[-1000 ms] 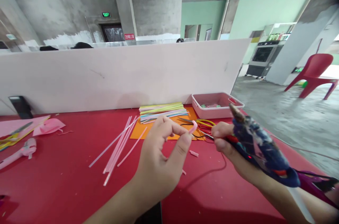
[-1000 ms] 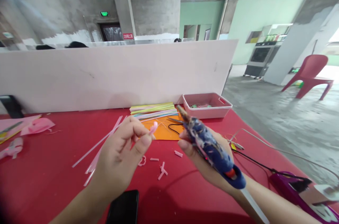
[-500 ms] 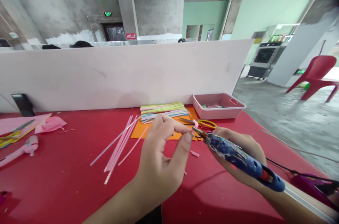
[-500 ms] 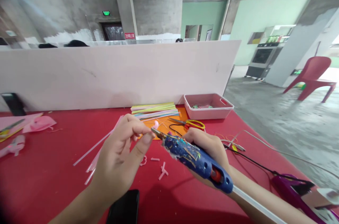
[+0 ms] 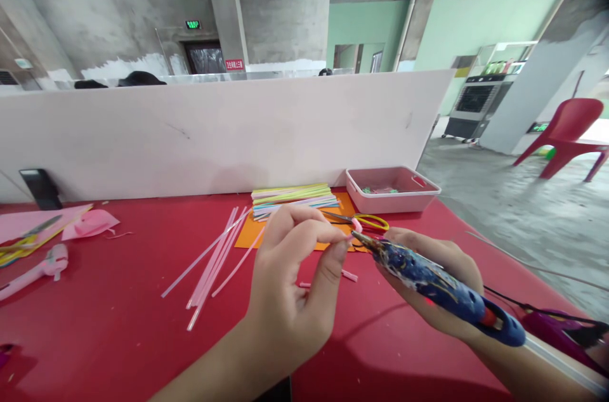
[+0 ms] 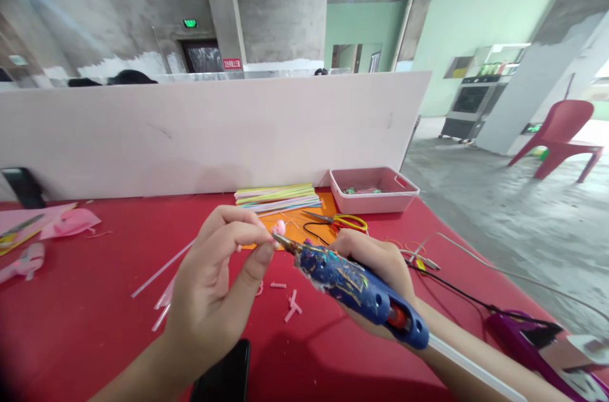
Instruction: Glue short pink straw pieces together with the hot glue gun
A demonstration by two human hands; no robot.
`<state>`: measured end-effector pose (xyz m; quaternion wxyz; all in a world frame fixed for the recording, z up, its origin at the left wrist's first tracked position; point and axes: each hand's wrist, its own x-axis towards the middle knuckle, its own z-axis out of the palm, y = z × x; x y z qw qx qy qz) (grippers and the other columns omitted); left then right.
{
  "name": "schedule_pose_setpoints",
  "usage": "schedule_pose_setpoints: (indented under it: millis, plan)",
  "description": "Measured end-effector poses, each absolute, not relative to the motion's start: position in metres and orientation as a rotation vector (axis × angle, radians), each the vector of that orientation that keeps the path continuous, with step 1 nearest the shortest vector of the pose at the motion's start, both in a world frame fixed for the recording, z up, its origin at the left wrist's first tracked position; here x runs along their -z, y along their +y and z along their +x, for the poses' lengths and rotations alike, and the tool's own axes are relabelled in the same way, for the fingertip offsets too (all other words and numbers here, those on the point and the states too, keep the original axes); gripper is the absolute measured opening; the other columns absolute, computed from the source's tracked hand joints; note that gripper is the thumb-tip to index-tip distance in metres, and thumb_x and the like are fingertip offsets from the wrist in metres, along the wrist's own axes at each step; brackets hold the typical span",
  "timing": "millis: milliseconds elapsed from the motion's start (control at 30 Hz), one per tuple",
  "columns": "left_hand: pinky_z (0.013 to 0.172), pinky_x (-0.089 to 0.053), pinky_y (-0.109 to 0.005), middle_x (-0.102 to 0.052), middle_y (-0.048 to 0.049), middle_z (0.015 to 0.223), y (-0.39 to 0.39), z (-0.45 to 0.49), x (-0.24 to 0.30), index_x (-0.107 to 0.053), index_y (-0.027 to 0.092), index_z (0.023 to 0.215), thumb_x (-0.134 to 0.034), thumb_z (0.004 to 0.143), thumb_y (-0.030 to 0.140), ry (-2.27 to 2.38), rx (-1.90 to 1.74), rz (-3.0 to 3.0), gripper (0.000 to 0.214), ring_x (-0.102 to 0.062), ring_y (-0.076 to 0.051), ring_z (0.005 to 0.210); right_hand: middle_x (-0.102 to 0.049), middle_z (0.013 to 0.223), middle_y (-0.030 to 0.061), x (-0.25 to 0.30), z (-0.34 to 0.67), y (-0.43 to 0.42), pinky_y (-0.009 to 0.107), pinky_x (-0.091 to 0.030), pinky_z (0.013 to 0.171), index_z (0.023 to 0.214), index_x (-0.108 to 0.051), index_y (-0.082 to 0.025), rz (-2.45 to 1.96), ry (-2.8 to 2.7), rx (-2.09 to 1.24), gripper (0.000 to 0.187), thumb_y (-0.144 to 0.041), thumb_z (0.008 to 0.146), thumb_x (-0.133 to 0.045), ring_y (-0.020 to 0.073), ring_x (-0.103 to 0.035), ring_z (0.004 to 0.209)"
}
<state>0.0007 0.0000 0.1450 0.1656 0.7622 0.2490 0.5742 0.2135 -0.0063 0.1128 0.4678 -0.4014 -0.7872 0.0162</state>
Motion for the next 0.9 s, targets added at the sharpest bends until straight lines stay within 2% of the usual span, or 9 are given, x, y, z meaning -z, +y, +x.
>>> schedule_pose_setpoints:
  millis: [167,367,600,900]
  plan:
    - [0.083,-0.048,-0.034,-0.054,-0.0051,0.096,0.001,0.0006,-0.1454,-0.063,0.02,0.092,-0.056,0.093,0.006,0.707,-1.61,2.151,0.015,-0.054,-0.017,0.096,-0.07,0.065,-0.0008,-0.112,0.2135,-0.0063,0.022,-0.046,0.046,0.077,-0.061,-0.022,-0.984,-1.903,-0.015,0.007,-0.019,0.08,-0.066,0.012,-0.06,0.049]
    - [0.085,-0.049,-0.033,-0.053,-0.0049,0.097,0.0025,0.0006,-0.1452,-0.062,0.02,0.093,-0.056,0.092,0.006,0.698,-1.605,2.145,0.015,-0.054,-0.017,0.096,-0.073,0.069,0.0017,-0.1112,0.214,-0.0063,0.023,-0.047,0.045,0.072,-0.061,-0.022,-0.99,-1.877,-0.082,0.01,-0.018,0.078,-0.068,0.0159,-0.067,0.055]
    - [0.084,-0.05,-0.035,-0.054,-0.0053,0.097,0.0001,-0.0001,-0.1457,-0.062,0.02,0.092,-0.055,0.093,0.007,0.707,-1.606,2.144,0.015,-0.054,-0.019,0.097,-0.062,0.054,-0.0034,-0.1102,0.2149,-0.0047,0.024,-0.045,0.042,0.068,-0.056,-0.026,-0.945,-1.86,-0.154,0.017,-0.018,0.08,-0.066,0.0143,-0.058,0.045]
    - [0.085,-0.05,-0.036,-0.054,-0.0059,0.098,0.0014,0.0005,-0.1455,-0.063,0.02,0.093,-0.055,0.093,0.007,0.699,-1.614,2.123,0.016,-0.054,-0.019,0.097,-0.061,0.055,-0.0023,-0.1082,0.2171,-0.0072,0.025,-0.046,0.043,0.072,-0.059,-0.026,-0.928,-1.83,-0.279,0.014,-0.014,0.08,-0.061,0.0148,-0.056,0.044]
